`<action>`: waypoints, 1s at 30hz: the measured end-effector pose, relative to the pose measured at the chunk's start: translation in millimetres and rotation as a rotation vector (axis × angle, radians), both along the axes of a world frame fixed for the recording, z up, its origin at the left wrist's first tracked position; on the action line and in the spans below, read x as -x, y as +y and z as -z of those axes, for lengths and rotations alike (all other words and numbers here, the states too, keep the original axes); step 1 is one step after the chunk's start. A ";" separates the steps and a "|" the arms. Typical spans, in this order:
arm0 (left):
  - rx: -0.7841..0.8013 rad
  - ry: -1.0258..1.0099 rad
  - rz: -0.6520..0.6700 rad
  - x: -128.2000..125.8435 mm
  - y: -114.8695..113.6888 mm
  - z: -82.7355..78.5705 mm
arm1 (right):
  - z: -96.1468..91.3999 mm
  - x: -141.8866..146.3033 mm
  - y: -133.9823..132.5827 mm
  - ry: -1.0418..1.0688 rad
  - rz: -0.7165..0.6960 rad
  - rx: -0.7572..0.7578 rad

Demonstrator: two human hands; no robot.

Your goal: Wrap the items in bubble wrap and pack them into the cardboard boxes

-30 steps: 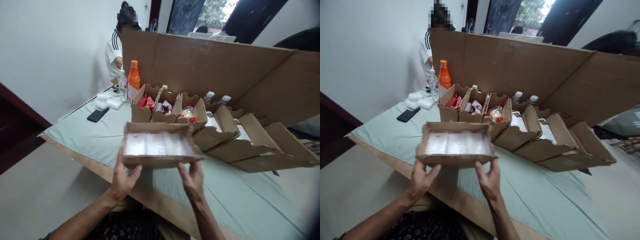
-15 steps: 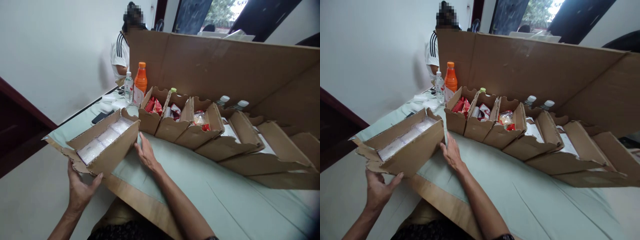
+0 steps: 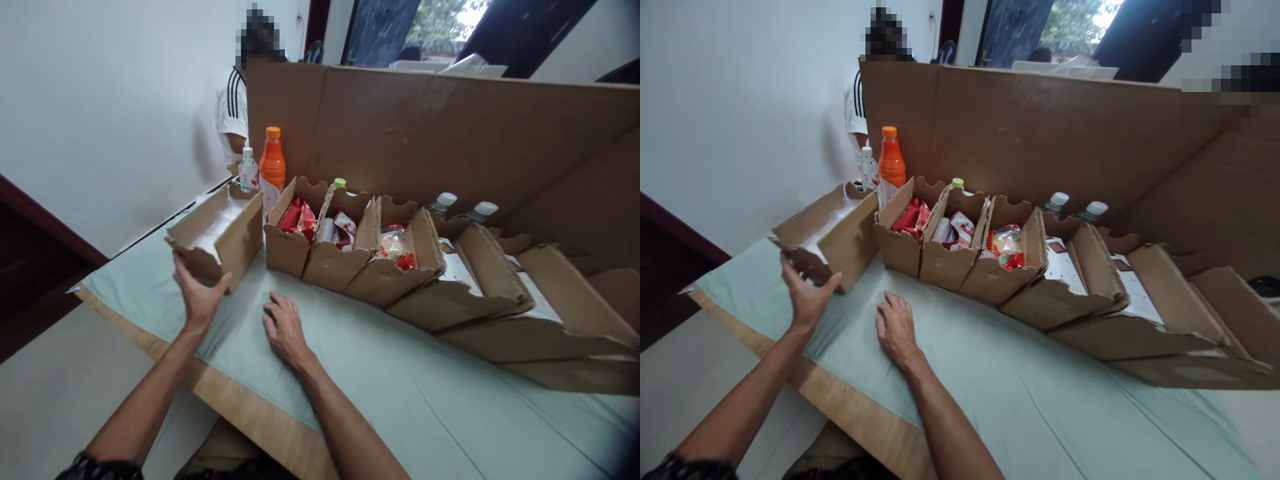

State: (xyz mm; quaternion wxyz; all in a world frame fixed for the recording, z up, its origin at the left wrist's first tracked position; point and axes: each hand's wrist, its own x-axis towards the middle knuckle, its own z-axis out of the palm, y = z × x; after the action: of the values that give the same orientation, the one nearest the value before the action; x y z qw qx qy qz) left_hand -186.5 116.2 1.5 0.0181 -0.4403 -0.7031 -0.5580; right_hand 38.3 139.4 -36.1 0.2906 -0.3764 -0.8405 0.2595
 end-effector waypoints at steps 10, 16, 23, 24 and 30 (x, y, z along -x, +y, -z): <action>0.351 0.264 0.234 -34.0 37.8 44.7 | -3.7 1.0 -0.9 -0.039 0.001 0.000; 0.447 0.463 0.421 -48.6 -7.8 53.2 | -14.7 6.5 -6.1 -0.138 0.007 -0.021; 0.480 0.774 0.447 -53.1 -42.4 66.9 | -14.0 -7.3 -41.5 -0.308 -0.002 -0.280; 0.474 0.797 0.459 -56.5 -49.5 68.0 | -13.7 -16.2 -54.3 -0.323 0.002 -0.323; 0.390 0.817 0.547 -88.8 -91.3 81.8 | -23.6 -119.9 -141.2 -0.323 -0.106 -0.287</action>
State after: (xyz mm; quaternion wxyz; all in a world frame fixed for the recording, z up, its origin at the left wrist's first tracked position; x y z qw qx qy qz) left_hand -97.7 24.9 -80.3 0.0621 -0.7845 -0.5888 -0.1842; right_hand 158.2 -1.8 -12.5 0.1888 -0.3232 -0.9231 0.0885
